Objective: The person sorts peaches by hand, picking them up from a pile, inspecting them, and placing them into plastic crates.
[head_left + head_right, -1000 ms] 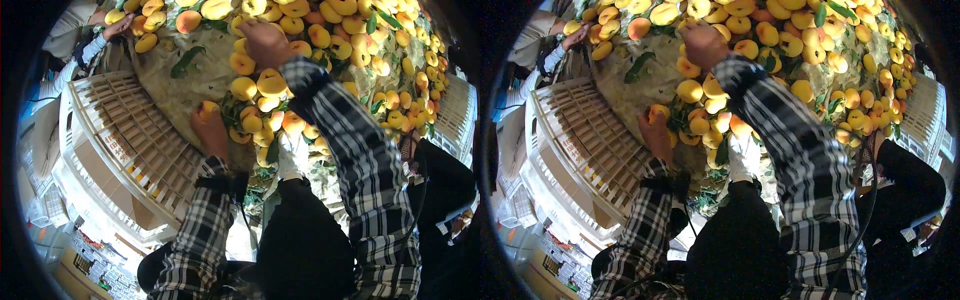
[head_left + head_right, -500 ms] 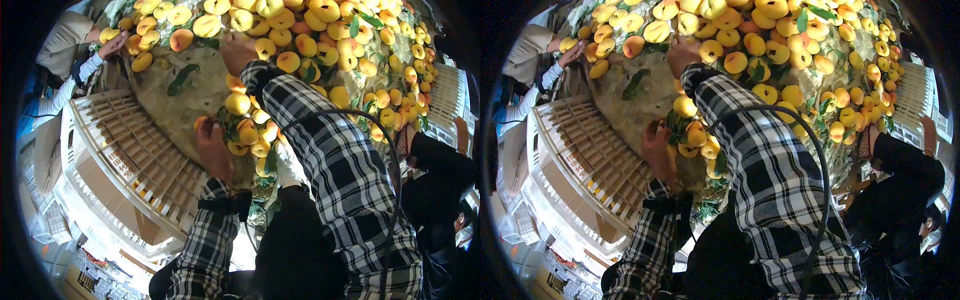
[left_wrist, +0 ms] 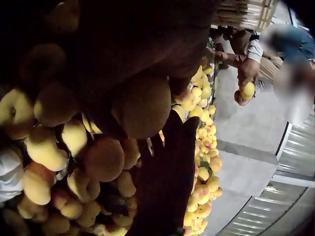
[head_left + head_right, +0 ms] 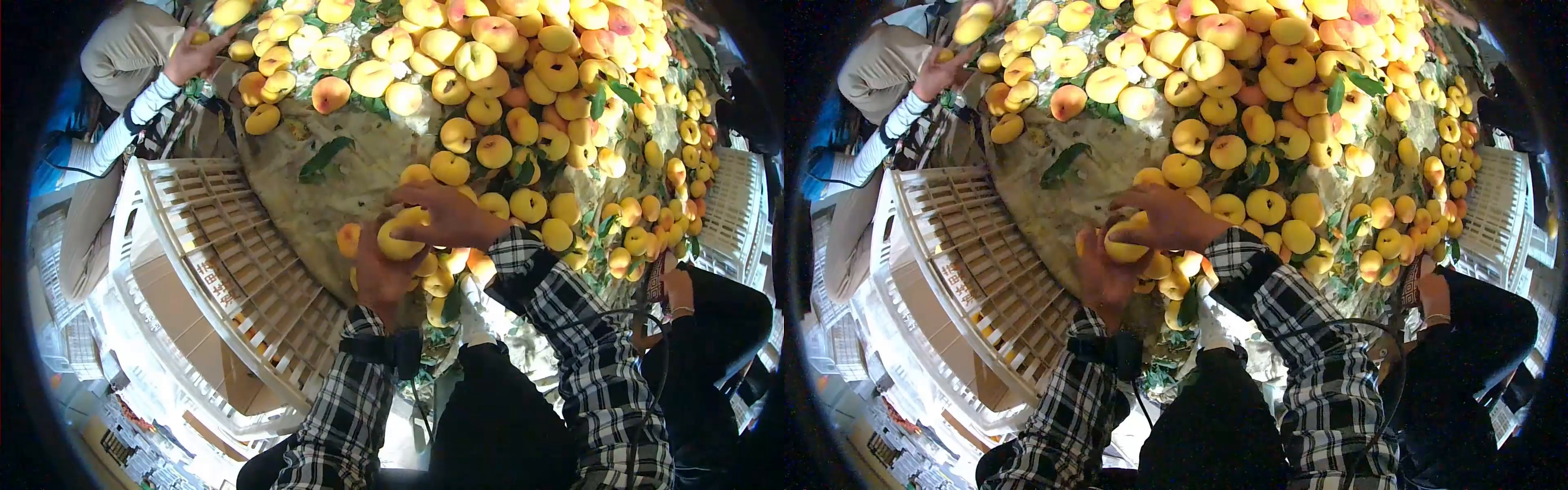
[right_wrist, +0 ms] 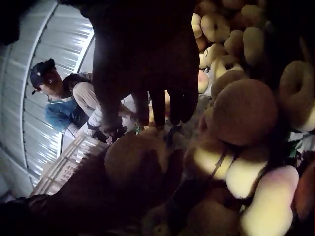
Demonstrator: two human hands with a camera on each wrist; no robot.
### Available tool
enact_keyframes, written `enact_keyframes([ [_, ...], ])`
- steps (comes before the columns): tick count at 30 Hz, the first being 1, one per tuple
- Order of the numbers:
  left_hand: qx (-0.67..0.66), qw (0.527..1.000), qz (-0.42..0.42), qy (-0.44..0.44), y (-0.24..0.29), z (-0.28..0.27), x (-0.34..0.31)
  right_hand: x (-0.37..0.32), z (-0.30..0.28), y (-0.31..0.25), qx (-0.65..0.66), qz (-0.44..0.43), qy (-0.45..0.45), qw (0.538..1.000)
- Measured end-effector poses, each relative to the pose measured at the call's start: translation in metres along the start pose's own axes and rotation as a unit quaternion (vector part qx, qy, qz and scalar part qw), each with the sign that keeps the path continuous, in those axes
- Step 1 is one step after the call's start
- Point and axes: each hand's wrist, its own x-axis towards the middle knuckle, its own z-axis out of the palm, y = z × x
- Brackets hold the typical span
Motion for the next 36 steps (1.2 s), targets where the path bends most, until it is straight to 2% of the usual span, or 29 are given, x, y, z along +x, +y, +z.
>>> enact_keyframes([
  [2, 0.041, 0.996, -0.002, 0.076, -0.007, -0.005, -0.006, 0.012, 0.0, 0.01, -0.078, -0.018, 0.052, 0.995],
  [4, 0.121, 0.982, 0.018, 0.147, -0.012, -0.003, -0.021, 0.037, -0.002, 0.035, -0.136, -0.05, 0.15, 0.978],
  [5, 0.164, 0.977, 0.019, 0.139, -0.009, 0.004, -0.031, 0.053, -0.005, 0.042, -0.163, -0.066, 0.197, 0.964],
  [7, 0.243, 0.962, 0.024, 0.121, 0.002, 0.02, -0.05, 0.087, -0.016, 0.045, -0.25, -0.132, 0.228, 0.932],
  [8, 0.285, 0.955, 0.016, 0.079, 0.011, 0.022, -0.059, 0.099, -0.024, 0.035, -0.24, -0.12, 0.21, 0.94],
  [9, 0.42, 0.906, 0.053, 0.018, 0.023, 0.026, -0.07, 0.108, -0.029, 0.023, -0.262, -0.078, 0.178, 0.945],
  [10, 0.546, 0.832, 0.09, -0.042, 0.039, 0.037, -0.083, 0.121, -0.036, 0.013, -0.31, -0.009, 0.092, 0.946],
  [11, 0.661, 0.733, 0.124, -0.1, 0.052, 0.043, -0.091, 0.138, -0.043, 0.005, -0.355, 0.061, 0.01, 0.933],
  [12, 0.698, 0.67, 0.173, -0.186, 0.062, 0.041, -0.088, 0.15, -0.046, 0.01, -0.393, 0.033, -0.005, 0.919],
  [13, 0.729, 0.631, 0.164, -0.206, 0.071, 0.041, -0.086, 0.163, -0.049, 0.016, -0.425, 0.024, -0.023, 0.905],
  [15, 0.785, 0.549, 0.142, -0.247, 0.088, 0.051, -0.074, 0.19, -0.05, 0.018, -0.446, 0.075, -0.019, 0.892],
  [16, 0.805, 0.52, 0.121, -0.258, 0.092, 0.058, -0.069, 0.198, -0.054, 0.018, -0.431, 0.082, -0.027, 0.898],
  [17, 0.804, 0.52, 0.122, -0.263, 0.094, 0.06, -0.063, 0.205, -0.056, 0.002, -0.441, 0.143, -0.066, 0.884],
  [19, 0.797, 0.525, 0.117, -0.276, 0.09, 0.055, -0.048, 0.217, -0.044, 0.042, -0.5, 0.024, -0.016, 0.865],
  [20, 0.772, 0.554, 0.142, -0.278, 0.085, 0.046, -0.041, 0.226, -0.038, 0.047, -0.492, 0.079, -0.074, 0.864],
  [23, 0.81, 0.461, 0.167, -0.321, 0.079, 0.047, -0.041, 0.22, -0.027, 0.047, -0.549, 0.056, -0.012, 0.834],
  [25, 0.795, 0.481, 0.156, -0.334, 0.081, 0.048, -0.045, 0.225, -0.039, 0.048, -0.553, 0.093, -0.044, 0.827],
  [27, 0.796, 0.477, 0.16, -0.336, 0.084, 0.049, -0.045, 0.219, -0.049, 0.045, -0.539, 0.107, -0.027, 0.835],
  [28, 0.802, 0.469, 0.166, -0.331, 0.083, 0.048, -0.047, 0.208, -0.047, 0.045, -0.532, 0.113, 0.062, 0.837],
  [29, 0.807, 0.462, 0.172, -0.326, 0.08, 0.047, -0.047, 0.201, -0.044, 0.053, -0.474, 0.069, 0.122, 0.869],
  [30, 0.809, 0.459, 0.168, -0.327, 0.079, 0.049, -0.047, 0.193, -0.036, 0.051, -0.454, 0.002, 0.168, 0.875],
  [32, 0.815, 0.449, 0.153, -0.331, 0.08, 0.052, -0.049, 0.18, -0.013, 0.043, -0.39, -0.036, 0.189, 0.901],
  [33, 0.819, 0.448, 0.141, -0.329, 0.08, 0.052, -0.049, 0.18, 0.0, 0.031, -0.348, -0.007, 0.166, 0.923],
  [35, 0.828, 0.441, 0.12, -0.325, 0.081, 0.053, -0.048, 0.185, 0.019, 0.029, -0.265, 0.002, -0.036, 0.964],
  [36, 0.829, 0.436, 0.116, -0.33, 0.082, 0.053, -0.048, 0.182, 0.035, 0.034, -0.238, 0.028, -0.024, 0.971],
])
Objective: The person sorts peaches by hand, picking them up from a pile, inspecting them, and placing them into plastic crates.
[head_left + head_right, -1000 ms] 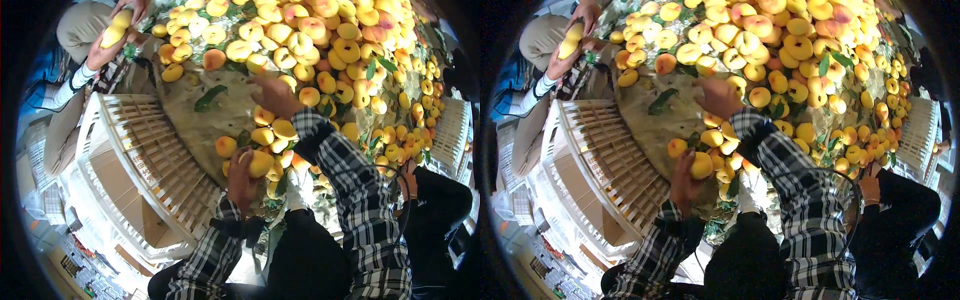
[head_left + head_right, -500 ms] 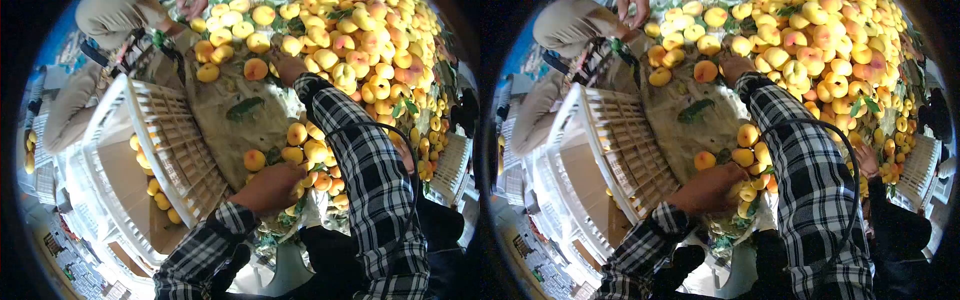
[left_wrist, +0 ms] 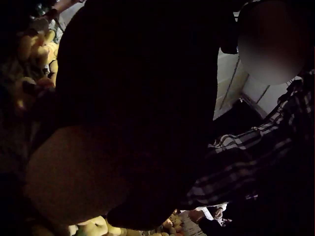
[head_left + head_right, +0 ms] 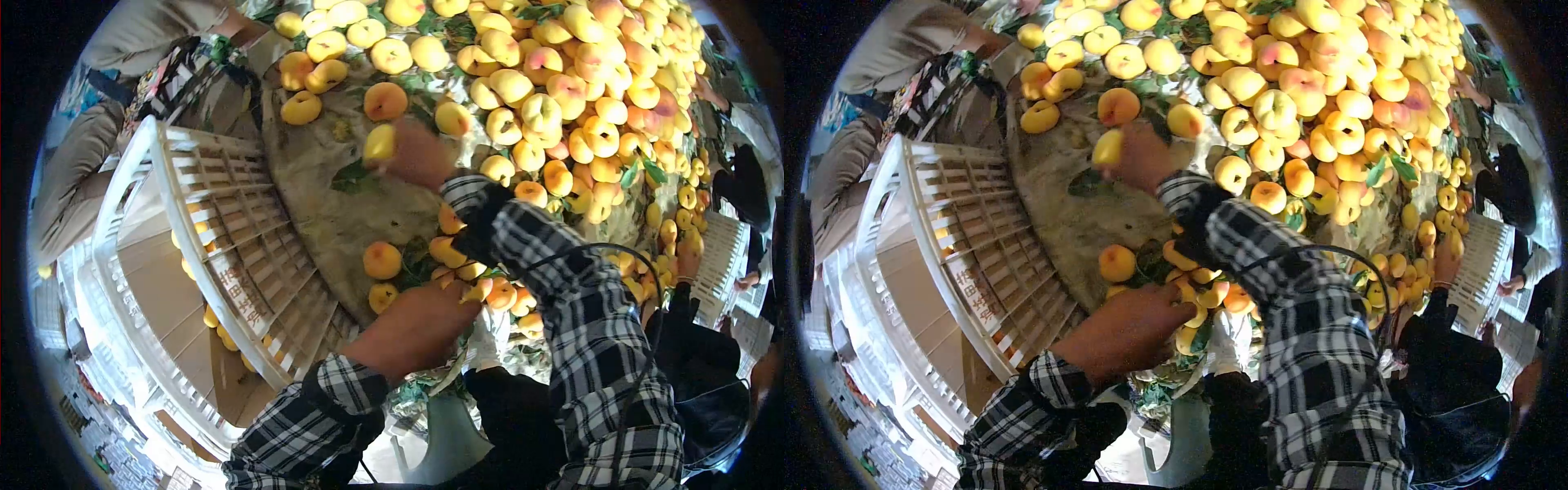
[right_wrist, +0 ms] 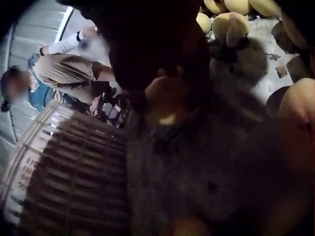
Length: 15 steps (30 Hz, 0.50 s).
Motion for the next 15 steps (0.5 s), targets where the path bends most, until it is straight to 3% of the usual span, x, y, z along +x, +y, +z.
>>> enact_keyframes([
  [2, 0.004, 1.0, 0.006, -0.013, -0.002, -0.001, 0.0, -0.011, 0.024, -0.006, 0.059, 0.053, 0.008, 0.997],
  [4, 0.017, 1.0, -0.011, -0.019, 0.001, -0.005, -0.001, -0.017, 0.018, 0.002, 0.167, 0.011, 0.059, 0.984],
  [7, 0.021, 1.0, -0.01, -0.002, 0.001, -0.009, -0.002, -0.011, -0.01, 0.037, 0.004, -0.027, 0.13, 0.991],
  [9, 0.02, 1.0, -0.012, 0.001, 0.002, -0.009, -0.002, -0.019, -0.041, 0.054, -0.201, 0.023, 0.207, 0.957],
  [11, 0.027, 0.999, -0.023, -0.013, 0.004, -0.012, 0.0, -0.026, -0.047, 0.061, -0.153, 0.107, 0.064, 0.98],
  [13, 0.035, 0.999, -0.019, -0.016, 0.003, -0.01, 0.001, -0.034, -0.047, 0.065, -0.118, 0.064, 0.067, 0.989],
  [15, 0.038, 0.999, -0.018, -0.02, 0.002, -0.008, 0.002, -0.035, -0.075, 0.045, -0.143, 0.127, -0.026, 0.981],
])
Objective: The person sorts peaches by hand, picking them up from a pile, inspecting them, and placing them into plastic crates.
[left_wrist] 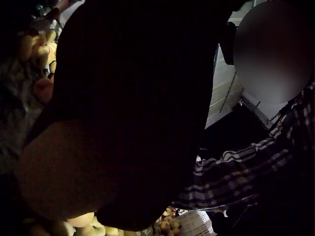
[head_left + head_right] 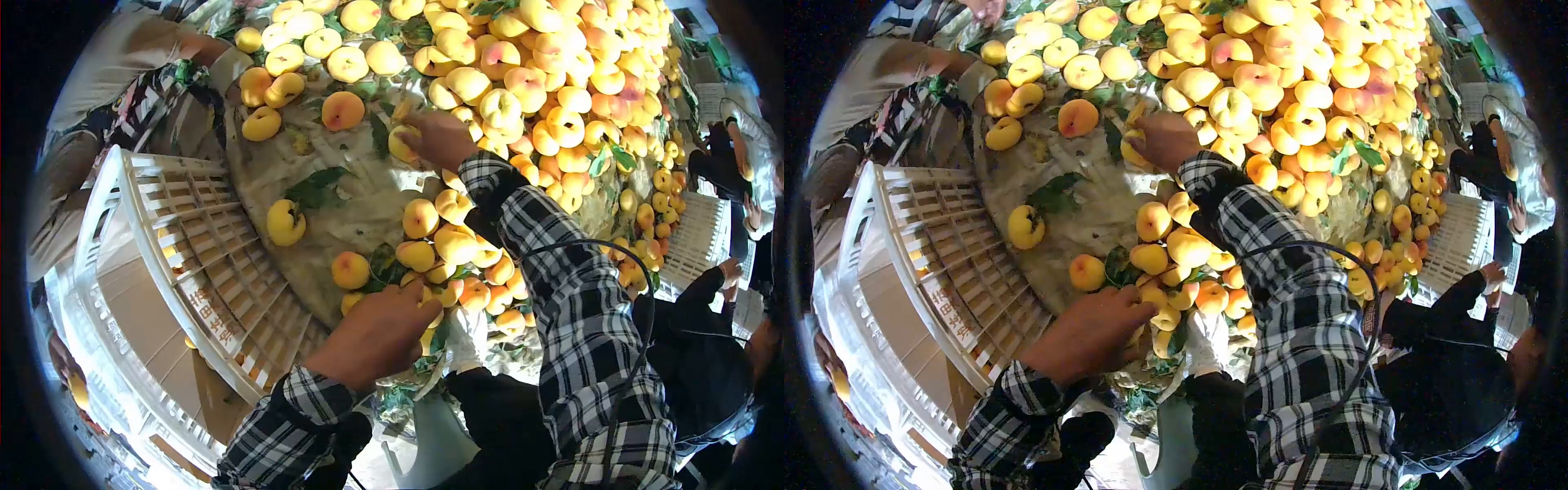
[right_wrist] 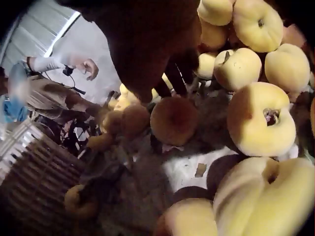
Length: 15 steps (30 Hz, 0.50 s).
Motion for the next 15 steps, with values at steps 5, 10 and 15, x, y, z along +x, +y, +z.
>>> enact_keyframes([
  [5, 0.009, 1.0, -0.003, 0.013, -0.001, 0.001, -0.002, 0.024, -0.029, 0.037, -0.253, -0.043, 0.205, 0.944],
  [10, 0.019, 1.0, 0.001, -0.002, -0.004, -0.001, -0.001, 0.054, -0.028, 0.037, -0.277, 0.042, 0.073, 0.957],
  [15, 0.014, 0.999, 0.011, 0.027, -0.004, 0.0, -0.002, 0.054, -0.039, 0.013, -0.266, 0.066, 0.001, 0.962],
])
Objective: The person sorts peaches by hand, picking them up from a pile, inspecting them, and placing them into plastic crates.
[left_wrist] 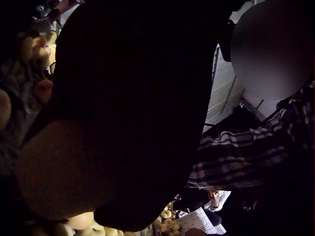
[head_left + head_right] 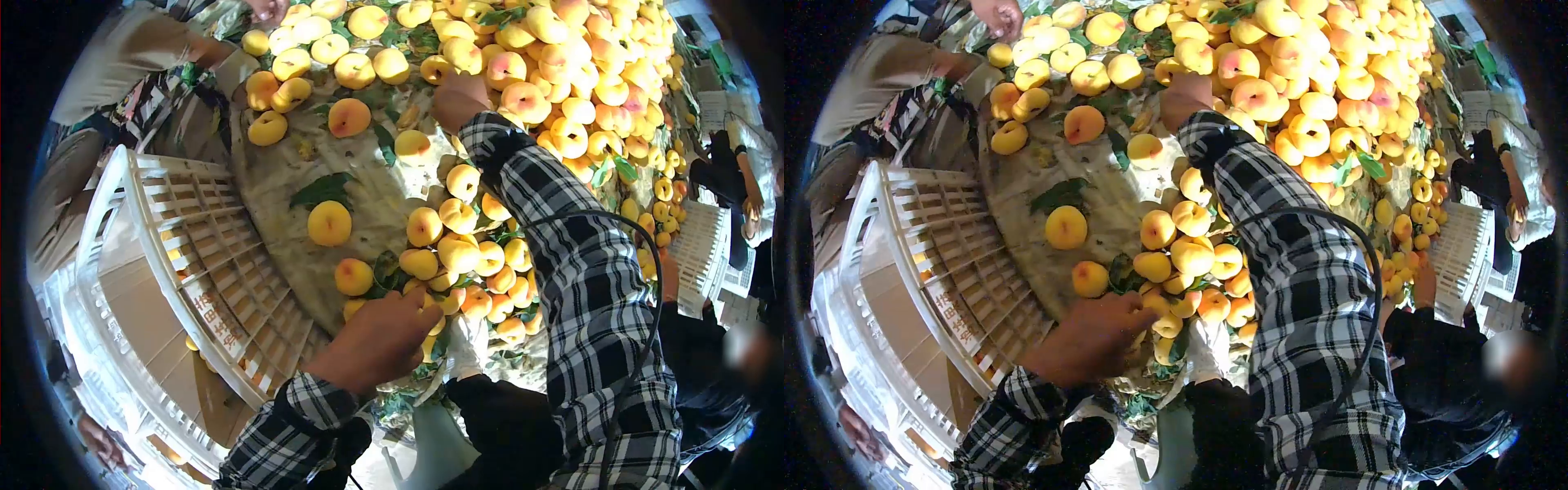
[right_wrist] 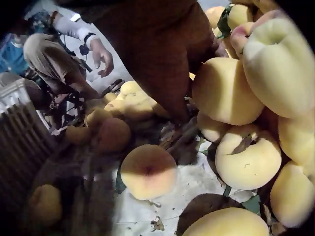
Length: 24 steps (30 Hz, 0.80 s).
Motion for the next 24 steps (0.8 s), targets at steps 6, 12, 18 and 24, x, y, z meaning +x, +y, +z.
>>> enact_keyframes([
  [6, -0.021, 1.0, 0.0, 0.012, 0.002, 0.002, 0.0, 0.026, 0.005, -0.019, 0.126, -0.009, 0.211, 0.969],
  [12, -0.041, 0.998, 0.004, 0.048, -0.003, 0.002, -0.004, 0.049, 0.0, 0.026, 0.023, 0.127, 0.155, 0.979],
  [18, -0.052, 0.998, 0.009, 0.036, -0.002, 0.001, -0.003, 0.034, -0.001, 0.021, 0.364, -0.013, 0.233, 0.902],
  [24, -0.03, 0.999, -0.013, 0.01, 0.0, -0.001, -0.002, -0.024, -0.006, -0.033, 0.945, 0.044, -0.081, 0.314],
])
